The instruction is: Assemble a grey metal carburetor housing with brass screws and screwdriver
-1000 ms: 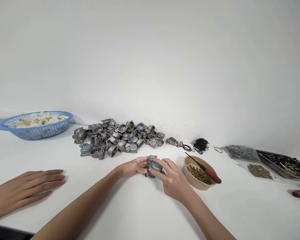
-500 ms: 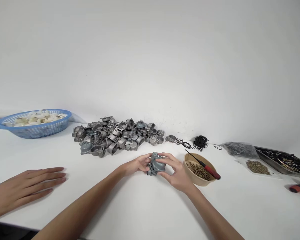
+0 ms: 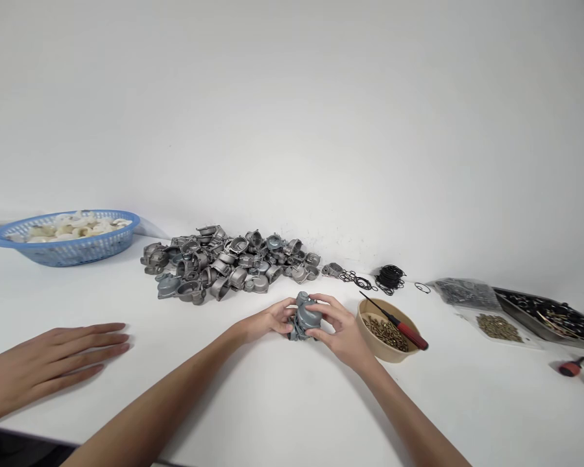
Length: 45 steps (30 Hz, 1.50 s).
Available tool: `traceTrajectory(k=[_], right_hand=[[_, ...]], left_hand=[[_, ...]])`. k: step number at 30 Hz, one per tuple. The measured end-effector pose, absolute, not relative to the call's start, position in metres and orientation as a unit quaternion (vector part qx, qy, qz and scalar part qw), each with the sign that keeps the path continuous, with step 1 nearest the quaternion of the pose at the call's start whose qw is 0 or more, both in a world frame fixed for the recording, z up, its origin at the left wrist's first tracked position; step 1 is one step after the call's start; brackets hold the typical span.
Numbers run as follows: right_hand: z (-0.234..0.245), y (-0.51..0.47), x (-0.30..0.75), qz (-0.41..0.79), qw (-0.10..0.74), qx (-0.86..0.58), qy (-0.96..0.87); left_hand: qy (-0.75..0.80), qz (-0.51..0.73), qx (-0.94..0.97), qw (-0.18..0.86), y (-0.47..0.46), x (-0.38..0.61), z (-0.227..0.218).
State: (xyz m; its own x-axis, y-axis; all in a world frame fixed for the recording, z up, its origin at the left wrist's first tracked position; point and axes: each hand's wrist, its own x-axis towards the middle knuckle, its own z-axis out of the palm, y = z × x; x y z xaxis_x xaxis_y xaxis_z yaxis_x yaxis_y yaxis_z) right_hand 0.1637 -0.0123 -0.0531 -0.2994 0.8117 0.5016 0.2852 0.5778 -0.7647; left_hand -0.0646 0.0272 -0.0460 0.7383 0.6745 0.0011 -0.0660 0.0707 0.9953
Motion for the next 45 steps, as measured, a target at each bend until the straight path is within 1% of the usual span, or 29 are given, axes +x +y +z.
traceTrajectory(k=[5, 9, 10, 12, 14, 15, 17, 20, 22, 27, 37, 45], right_hand=[[-0.047, -0.018, 0.164, 0.213, 0.410, -0.400, -0.792], [-0.038, -0.024, 0.165, 0.172, 0.365, -0.398, -0.824], [-0.035, -0.025, 0.167, 0.155, 0.365, -0.397, -0.828], [-0.026, -0.024, 0.177, 0.096, 0.391, -0.415, -0.816], [-0.017, -0.022, 0.192, 0.019, 0.420, -0.471, -0.776], [-0.012, -0.021, 0.201, -0.011, 0.415, -0.511, -0.752], [-0.008, -0.019, 0.219, -0.034, 0.354, -0.597, -0.719], [-0.013, -0.017, 0.237, -0.009, 0.244, -0.664, -0.707], [-0.021, -0.016, 0.242, 0.006, 0.214, -0.672, -0.709], [-0.034, -0.017, 0.242, 0.030, 0.182, -0.690, -0.699], [-0.025, -0.019, 0.237, 0.107, 0.130, -0.735, -0.657], [-0.024, -0.017, 0.237, 0.151, 0.112, -0.767, -0.614]], left_hand=[[0.241, 0.261, 0.627, 0.693, 0.029, -0.065, -0.048], [0.222, 0.272, 0.624, 0.698, 0.029, -0.067, -0.048], [0.223, 0.272, 0.625, 0.697, 0.029, -0.067, -0.048], [0.229, 0.275, 0.634, 0.686, 0.028, -0.067, -0.048], [0.239, 0.289, 0.650, 0.661, 0.026, -0.064, -0.050], [0.246, 0.297, 0.661, 0.644, 0.025, -0.063, -0.051], [0.259, 0.311, 0.681, 0.611, 0.024, -0.058, -0.055], [0.282, 0.323, 0.698, 0.573, 0.023, -0.051, -0.061], [0.297, 0.327, 0.704, 0.556, 0.024, -0.048, -0.063], [0.306, 0.328, 0.713, 0.539, 0.027, -0.048, -0.065], [0.303, 0.324, 0.713, 0.543, 0.024, -0.049, -0.061], [0.302, 0.323, 0.713, 0.544, 0.023, -0.049, -0.060]])
